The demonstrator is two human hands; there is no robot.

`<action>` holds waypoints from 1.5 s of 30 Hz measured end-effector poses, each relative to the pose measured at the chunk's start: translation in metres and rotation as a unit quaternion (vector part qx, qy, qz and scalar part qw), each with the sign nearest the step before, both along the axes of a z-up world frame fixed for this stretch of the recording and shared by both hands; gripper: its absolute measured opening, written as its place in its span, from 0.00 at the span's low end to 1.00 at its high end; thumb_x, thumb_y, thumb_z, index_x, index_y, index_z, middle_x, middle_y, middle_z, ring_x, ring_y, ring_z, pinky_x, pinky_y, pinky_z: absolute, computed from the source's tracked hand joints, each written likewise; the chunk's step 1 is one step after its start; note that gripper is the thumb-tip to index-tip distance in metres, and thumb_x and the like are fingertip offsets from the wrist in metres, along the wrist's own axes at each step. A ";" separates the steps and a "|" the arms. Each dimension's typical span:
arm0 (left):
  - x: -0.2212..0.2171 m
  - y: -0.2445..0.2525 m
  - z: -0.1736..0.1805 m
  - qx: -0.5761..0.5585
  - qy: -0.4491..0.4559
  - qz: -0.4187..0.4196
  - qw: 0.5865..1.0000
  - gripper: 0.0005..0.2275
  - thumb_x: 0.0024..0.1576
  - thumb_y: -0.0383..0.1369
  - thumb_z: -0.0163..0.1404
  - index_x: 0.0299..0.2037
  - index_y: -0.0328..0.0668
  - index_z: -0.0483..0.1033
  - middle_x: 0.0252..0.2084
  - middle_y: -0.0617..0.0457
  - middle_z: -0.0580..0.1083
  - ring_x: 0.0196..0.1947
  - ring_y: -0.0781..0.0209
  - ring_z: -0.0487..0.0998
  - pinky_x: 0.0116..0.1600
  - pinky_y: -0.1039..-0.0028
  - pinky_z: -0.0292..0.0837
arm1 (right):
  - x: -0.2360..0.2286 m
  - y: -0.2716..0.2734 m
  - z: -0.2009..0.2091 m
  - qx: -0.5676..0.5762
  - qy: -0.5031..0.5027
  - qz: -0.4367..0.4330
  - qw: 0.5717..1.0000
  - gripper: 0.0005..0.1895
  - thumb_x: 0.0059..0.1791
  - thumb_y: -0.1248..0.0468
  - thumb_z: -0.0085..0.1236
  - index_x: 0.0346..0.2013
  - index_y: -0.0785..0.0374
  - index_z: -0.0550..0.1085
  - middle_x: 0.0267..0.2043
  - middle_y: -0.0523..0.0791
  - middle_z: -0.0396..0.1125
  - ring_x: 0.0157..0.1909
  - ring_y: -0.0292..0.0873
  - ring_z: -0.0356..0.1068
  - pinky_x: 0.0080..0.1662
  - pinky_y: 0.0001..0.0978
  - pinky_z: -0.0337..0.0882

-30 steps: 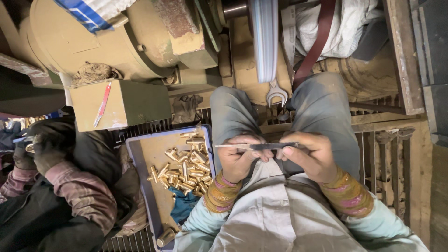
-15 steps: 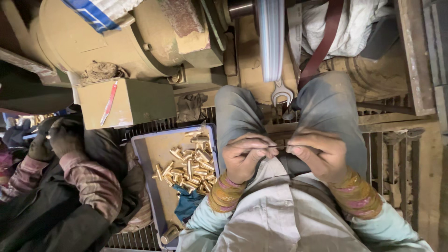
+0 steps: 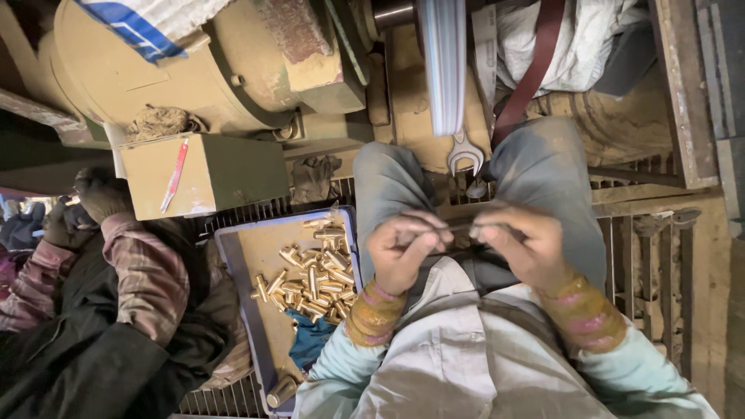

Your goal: The person sits on the floor and uses a rotating grinding wheel to smooth small metal parts. They pick up each part from a bin, press it against the wheel, and then place it back down, repeating the process.

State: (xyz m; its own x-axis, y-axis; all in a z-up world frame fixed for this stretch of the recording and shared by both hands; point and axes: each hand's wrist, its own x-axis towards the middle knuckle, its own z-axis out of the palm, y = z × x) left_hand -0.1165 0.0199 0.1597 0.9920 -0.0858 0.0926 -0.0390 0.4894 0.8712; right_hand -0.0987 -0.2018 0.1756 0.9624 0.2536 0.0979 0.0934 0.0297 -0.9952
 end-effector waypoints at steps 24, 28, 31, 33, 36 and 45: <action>0.111 -0.018 -0.170 0.110 0.165 0.116 0.973 0.02 0.60 0.22 0.55 0.40 0.29 0.76 0.35 0.48 0.80 0.33 0.66 0.81 0.35 0.77 0.79 | 0.105 0.047 -0.225 0.301 0.325 -0.150 0.884 0.04 0.57 0.70 0.50 0.45 0.66 0.71 0.39 0.50 0.74 0.40 0.44 0.75 0.44 0.36 0.77; 0.114 -0.018 -0.174 0.126 0.154 0.123 0.972 0.03 0.61 0.22 0.55 0.40 0.29 0.75 0.34 0.48 0.80 0.31 0.66 0.81 0.35 0.77 0.78 | 0.108 0.049 -0.234 0.298 0.332 -0.151 0.882 0.04 0.57 0.71 0.50 0.45 0.66 0.72 0.39 0.50 0.74 0.39 0.44 0.75 0.44 0.36 0.76; 0.115 -0.021 -0.176 0.139 0.148 0.128 0.971 0.03 0.61 0.21 0.55 0.40 0.29 0.75 0.33 0.48 0.80 0.31 0.66 0.81 0.37 0.77 0.78 | 0.108 0.049 -0.235 0.300 0.329 -0.152 0.882 0.04 0.57 0.71 0.49 0.45 0.66 0.72 0.39 0.50 0.74 0.38 0.44 0.75 0.44 0.36 0.76; 0.115 -0.021 -0.175 0.138 0.147 0.129 0.971 0.02 0.61 0.21 0.55 0.40 0.29 0.75 0.34 0.48 0.80 0.32 0.66 0.81 0.38 0.77 0.79 | 0.108 0.050 -0.233 0.299 0.328 -0.153 0.883 0.04 0.57 0.71 0.49 0.44 0.66 0.71 0.39 0.49 0.73 0.38 0.43 0.75 0.43 0.36 0.77; 0.114 -0.024 -0.171 0.144 0.146 0.130 0.970 0.02 0.61 0.20 0.54 0.40 0.28 0.75 0.34 0.47 0.80 0.33 0.66 0.82 0.39 0.77 0.79 | 0.108 0.049 -0.227 0.308 0.320 -0.149 0.884 0.02 0.57 0.71 0.49 0.43 0.66 0.71 0.38 0.50 0.73 0.37 0.44 0.74 0.43 0.37 0.76; 0.115 -0.028 -0.167 0.134 0.147 0.126 0.972 0.02 0.61 0.20 0.54 0.41 0.27 0.75 0.36 0.46 0.80 0.34 0.65 0.82 0.40 0.77 0.79 | 0.110 0.048 -0.212 0.302 0.328 -0.164 0.880 0.03 0.57 0.72 0.46 0.43 0.66 0.70 0.36 0.49 0.72 0.35 0.43 0.73 0.42 0.37 0.76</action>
State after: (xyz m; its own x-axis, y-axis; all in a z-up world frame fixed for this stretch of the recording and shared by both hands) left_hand -0.0018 -0.0081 -0.0075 0.9647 0.1808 -0.1913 0.1428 0.2509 0.9574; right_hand 0.0112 -0.1540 -0.0364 0.8735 0.0440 -0.4847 -0.3932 0.6507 -0.6496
